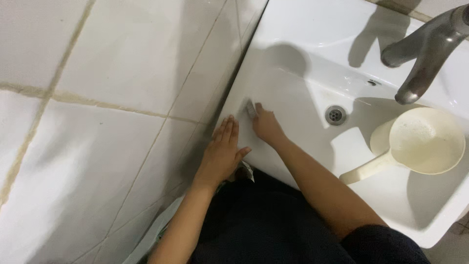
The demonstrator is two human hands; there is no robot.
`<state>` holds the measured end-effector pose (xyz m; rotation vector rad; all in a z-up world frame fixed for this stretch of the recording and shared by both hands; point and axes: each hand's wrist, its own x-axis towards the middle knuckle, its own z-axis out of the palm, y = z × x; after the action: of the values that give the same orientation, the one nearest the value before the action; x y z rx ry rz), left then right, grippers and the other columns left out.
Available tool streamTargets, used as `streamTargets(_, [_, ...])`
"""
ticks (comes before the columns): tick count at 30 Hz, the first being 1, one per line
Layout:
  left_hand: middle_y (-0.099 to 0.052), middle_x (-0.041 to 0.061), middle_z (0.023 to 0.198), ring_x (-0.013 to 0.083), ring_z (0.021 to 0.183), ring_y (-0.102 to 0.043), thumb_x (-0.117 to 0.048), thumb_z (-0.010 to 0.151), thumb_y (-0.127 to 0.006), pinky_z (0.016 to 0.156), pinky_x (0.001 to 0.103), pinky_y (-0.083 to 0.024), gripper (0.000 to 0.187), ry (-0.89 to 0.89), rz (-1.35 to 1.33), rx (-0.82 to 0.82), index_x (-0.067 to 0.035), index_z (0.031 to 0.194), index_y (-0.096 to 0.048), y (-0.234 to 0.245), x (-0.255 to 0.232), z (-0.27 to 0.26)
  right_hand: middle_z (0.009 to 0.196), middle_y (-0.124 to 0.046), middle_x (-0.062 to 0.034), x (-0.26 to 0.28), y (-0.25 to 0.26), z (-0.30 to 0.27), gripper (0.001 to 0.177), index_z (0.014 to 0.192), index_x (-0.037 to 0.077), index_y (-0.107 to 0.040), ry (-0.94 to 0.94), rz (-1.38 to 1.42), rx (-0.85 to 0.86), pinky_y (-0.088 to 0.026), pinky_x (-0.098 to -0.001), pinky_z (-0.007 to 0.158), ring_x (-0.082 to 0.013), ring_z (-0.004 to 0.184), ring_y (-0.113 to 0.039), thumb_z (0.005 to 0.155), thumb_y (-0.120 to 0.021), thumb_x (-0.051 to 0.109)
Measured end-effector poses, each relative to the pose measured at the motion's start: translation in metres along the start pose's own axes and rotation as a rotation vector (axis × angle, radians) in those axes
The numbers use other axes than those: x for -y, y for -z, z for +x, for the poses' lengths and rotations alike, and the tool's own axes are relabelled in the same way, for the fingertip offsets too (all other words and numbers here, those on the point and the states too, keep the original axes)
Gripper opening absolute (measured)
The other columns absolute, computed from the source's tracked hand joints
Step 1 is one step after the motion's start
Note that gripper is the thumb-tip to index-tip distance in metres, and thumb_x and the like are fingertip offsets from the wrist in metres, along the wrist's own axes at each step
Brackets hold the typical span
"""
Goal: The person cleans a sink and a shelf by hand using a cloth and a brush. The person wipes the top shelf, the basin, and the surrounding tiled surfaces, then rinses a brush and the basin under a faucet.
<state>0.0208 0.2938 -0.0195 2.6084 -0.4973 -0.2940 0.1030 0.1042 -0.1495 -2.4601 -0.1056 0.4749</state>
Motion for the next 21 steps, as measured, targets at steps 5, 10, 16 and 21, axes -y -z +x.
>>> streamTargets(5, [-0.021,0.026,0.164,0.0364,0.153,-0.018,-0.053,0.101,-0.046,0.122,0.048,-0.021,0.084,0.049,0.009,0.078,0.007,0.155,-0.024,-0.001,-0.001,0.005,0.115,-0.062,-0.0398,-0.014,0.018,0.046,0.053,0.151,-0.004,-0.036,-0.11,-0.018,-0.038,-0.053,-0.0558,0.098,-0.0521,0.106,-0.066,0.101,-0.044,0.012])
streamTargets(10, [-0.019,0.023,0.165,0.0345,0.154,-0.017,-0.051,0.102,-0.043,0.122,0.047,-0.019,0.082,0.077,-0.02,0.115,0.007,0.155,-0.022,-0.001,-0.005,0.004,0.13,-0.046,-0.0512,-0.06,0.03,0.093,0.054,0.155,-0.007,-0.029,0.008,-0.183,-0.184,-0.049,-0.0591,0.1,-0.06,0.108,-0.058,0.107,-0.045,0.011])
streamTargets(16, [-0.019,0.026,0.164,0.036,0.152,-0.019,-0.053,0.102,-0.045,0.121,0.048,-0.022,0.082,0.044,0.04,0.08,0.007,0.155,-0.025,-0.002,-0.001,0.008,0.126,-0.051,-0.0405,-0.013,0.068,0.054,0.054,0.159,0.007,-0.027,-0.156,-0.176,-0.026,-0.056,-0.0556,0.094,-0.0553,0.106,-0.063,0.107,-0.04,0.019])
streamTargets(21, [-0.021,0.024,0.165,0.0346,0.153,-0.021,-0.053,0.099,-0.046,0.121,0.049,-0.023,0.08,0.082,-0.05,0.088,0.004,0.153,-0.03,0.004,-0.007,0.006,0.121,-0.056,-0.031,0.019,0.047,-0.006,0.063,0.161,0.011,-0.029,0.001,-0.33,0.117,-0.056,-0.05,0.09,-0.0448,0.103,-0.067,0.099,-0.043,0.009])
